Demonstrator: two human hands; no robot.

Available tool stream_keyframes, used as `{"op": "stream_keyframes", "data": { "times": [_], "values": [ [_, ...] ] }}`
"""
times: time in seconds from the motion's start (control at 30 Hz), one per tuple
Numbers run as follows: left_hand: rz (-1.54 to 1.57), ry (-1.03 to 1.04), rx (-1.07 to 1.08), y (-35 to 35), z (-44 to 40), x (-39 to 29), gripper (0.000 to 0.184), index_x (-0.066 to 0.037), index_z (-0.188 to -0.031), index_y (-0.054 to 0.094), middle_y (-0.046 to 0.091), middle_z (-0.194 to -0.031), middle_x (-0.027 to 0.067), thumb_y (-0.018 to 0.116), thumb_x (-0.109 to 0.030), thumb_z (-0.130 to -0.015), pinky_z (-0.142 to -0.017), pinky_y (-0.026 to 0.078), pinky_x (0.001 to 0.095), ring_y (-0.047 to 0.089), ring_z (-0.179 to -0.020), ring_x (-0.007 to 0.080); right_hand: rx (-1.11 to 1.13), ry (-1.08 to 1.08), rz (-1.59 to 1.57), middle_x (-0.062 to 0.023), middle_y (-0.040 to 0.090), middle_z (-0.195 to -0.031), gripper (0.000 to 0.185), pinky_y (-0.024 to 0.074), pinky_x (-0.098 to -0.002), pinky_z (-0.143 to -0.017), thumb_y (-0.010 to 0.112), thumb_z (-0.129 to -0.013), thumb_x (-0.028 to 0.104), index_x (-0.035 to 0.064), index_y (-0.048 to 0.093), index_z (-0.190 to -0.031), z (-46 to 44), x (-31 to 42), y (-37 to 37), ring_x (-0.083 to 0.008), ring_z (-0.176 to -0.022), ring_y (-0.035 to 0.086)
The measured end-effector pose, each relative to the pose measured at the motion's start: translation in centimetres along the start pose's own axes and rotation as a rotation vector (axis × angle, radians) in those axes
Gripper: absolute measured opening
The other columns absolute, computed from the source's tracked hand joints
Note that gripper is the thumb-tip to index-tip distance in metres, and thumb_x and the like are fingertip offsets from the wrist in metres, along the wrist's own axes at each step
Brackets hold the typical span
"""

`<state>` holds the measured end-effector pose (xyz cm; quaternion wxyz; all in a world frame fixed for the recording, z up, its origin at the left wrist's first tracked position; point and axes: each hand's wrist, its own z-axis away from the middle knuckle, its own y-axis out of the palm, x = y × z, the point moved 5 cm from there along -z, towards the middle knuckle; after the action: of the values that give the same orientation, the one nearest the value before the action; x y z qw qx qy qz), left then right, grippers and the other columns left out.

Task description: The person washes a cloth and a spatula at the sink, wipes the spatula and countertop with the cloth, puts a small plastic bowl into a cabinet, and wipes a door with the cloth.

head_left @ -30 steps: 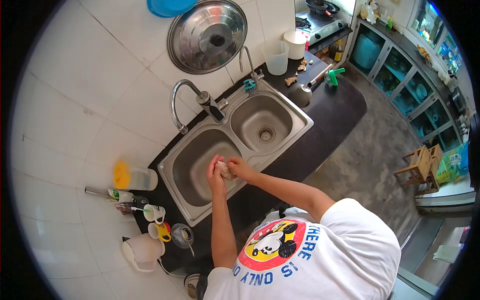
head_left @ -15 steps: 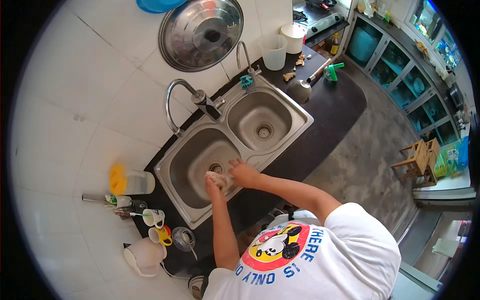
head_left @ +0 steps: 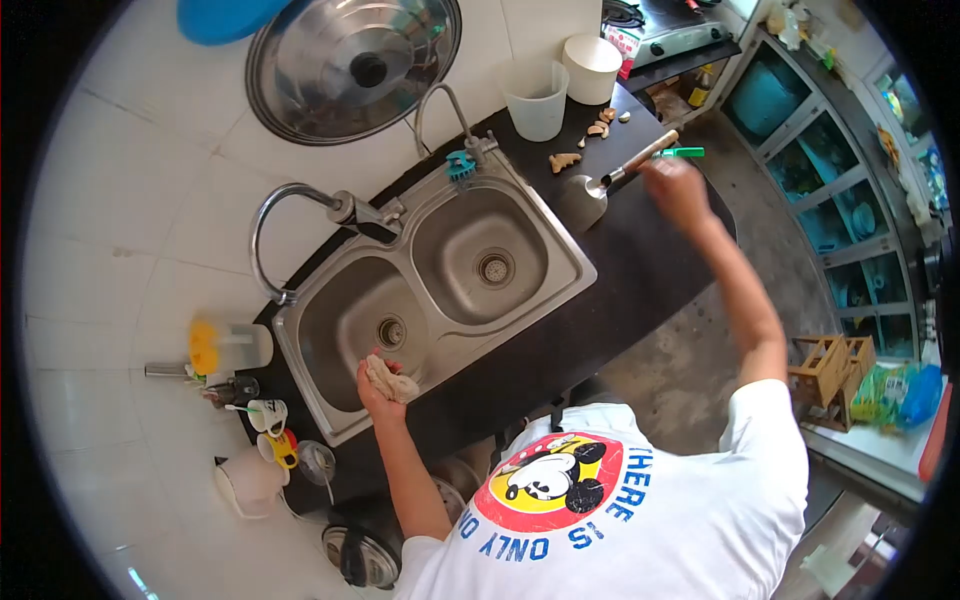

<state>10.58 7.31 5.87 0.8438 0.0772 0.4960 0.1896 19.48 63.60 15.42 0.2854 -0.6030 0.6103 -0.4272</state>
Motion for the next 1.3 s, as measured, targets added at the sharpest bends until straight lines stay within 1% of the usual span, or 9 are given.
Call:
{"op": "stream_keyframes", "data": {
  "times": [0.07,0.17,0.3,0.53,0.57,0.8,0.87,1.07,1.3],
  "values": [
    [0.001,-0.004,-0.075,1.7,1.2,0.9,0.033,-0.006,-0.103,0.056,0.056,-0.069,0.0054,0.042,-0.032,-0.088,-0.055,0.046,0.0303,0.054,-0.061,0.0174,0.072,-0.074,0.147,-0.0067,0.059,-0.079,0.006,0.0488,-0.0352,-0.064,0.056,-0.076,0.012,0.0116,0.060,-0.081,-2.5,-8.2,0.9,-0.0244,-0.077,0.059],
    [0.012,-0.024,-0.055,3.9,2.7,1.7,0.031,-0.006,-0.101,0.056,0.055,-0.070,0.0048,0.044,-0.030,-0.087,-0.054,0.046,0.0288,0.053,-0.061,0.0162,0.447,-0.185,0.183,-0.0076,0.059,-0.083,0.013,0.0481,-0.0363,-0.068,0.057,-0.075,0.011,0.0116,0.061,-0.087,-5.6,-13.7,4.3,-0.0265,-0.084,0.059],
    [0.056,-0.056,-0.082,6.3,4.3,2.7,0.029,-0.006,-0.099,0.056,0.055,-0.070,0.0049,0.046,-0.030,-0.086,-0.053,0.045,0.0276,0.053,-0.060,0.0155,0.666,-0.332,0.035,-0.0068,0.062,-0.087,0.017,0.0476,-0.0385,-0.068,0.061,-0.069,0.009,0.0116,0.062,-0.085,-7.2,-16.4,9.3,-0.0268,-0.083,0.060],
    [0.066,-0.048,-0.092,6.6,5.7,4.3,0.029,-0.005,-0.097,0.056,0.054,-0.069,0.0059,0.047,-0.030,-0.087,-0.054,0.046,0.0265,0.052,-0.060,0.0157,0.953,-0.392,0.252,-0.0088,0.063,-0.075,0.015,0.0480,-0.0379,-0.061,0.066,-0.060,0.012,0.0120,0.064,-0.075,-8.0,-17.1,12.7,-0.0279,-0.076,0.061],
    [0.073,-0.053,-0.081,6.4,5.6,4.5,0.029,-0.005,-0.097,0.056,0.054,-0.069,0.0060,0.046,-0.030,-0.087,-0.055,0.046,0.0263,0.052,-0.060,0.0157,0.872,-0.492,0.235,-0.0099,0.062,-0.073,0.013,0.0478,-0.0383,-0.059,0.066,-0.060,0.014,0.0113,0.063,-0.073,-7.7,-17.9,14.0,-0.0283,-0.074,0.061],
    [0.062,-0.038,-0.104,7.2,6.4,5.0,0.031,-0.001,-0.098,0.055,0.054,-0.069,0.0064,0.046,-0.029,-0.088,-0.055,0.045,0.0263,0.052,-0.060,0.0154,0.979,-0.386,0.116,-0.0101,0.063,-0.082,0.018,0.0483,-0.0368,-0.065,0.067,-0.065,0.016,0.0102,0.063,-0.082,-8.7,-17.0,12.4,-0.0273,-0.080,0.061],
    [0.086,-0.061,-0.105,6.4,5.9,5.6,0.032,0.000,-0.099,0.055,0.055,-0.069,0.0068,0.046,-0.029,-0.088,-0.055,0.045,0.0264,0.052,-0.060,0.0155,0.938,-0.412,0.157,-0.0105,0.062,-0.077,0.027,0.0466,-0.0390,-0.065,0.070,-0.058,0.013,0.0095,0.060,-0.083,-9.1,-16.6,12.2,-0.0295,-0.078,0.060],
    [0.101,-0.073,-0.028,6.1,5.8,5.7,0.033,0.001,-0.100,0.056,0.056,-0.070,0.0073,0.049,-0.029,-0.086,-0.055,0.046,0.0267,0.053,-0.060,0.0157,0.817,-0.504,0.148,-0.0120,0.058,-0.071,0.037,0.0432,-0.0419,-0.063,0.071,-0.049,0.006,0.0074,0.055,-0.082,-11.2,-13.5,5.9,-0.0343,-0.073,0.057],
    [0.112,-0.090,0.055,2.0,3.9,4.3,0.032,-0.002,-0.099,0.057,0.056,-0.071,0.0078,0.050,-0.030,-0.085,-0.053,0.046,0.0275,0.053,-0.059,0.0163,0.683,-0.313,0.008,-0.0145,0.056,-0.067,0.031,0.0408,-0.0422,-0.058,0.063,-0.047,-0.002,0.0031,0.050,-0.075,-10.9,-8.9,-3.0,-0.0359,-0.069,0.056]
  ]
}}
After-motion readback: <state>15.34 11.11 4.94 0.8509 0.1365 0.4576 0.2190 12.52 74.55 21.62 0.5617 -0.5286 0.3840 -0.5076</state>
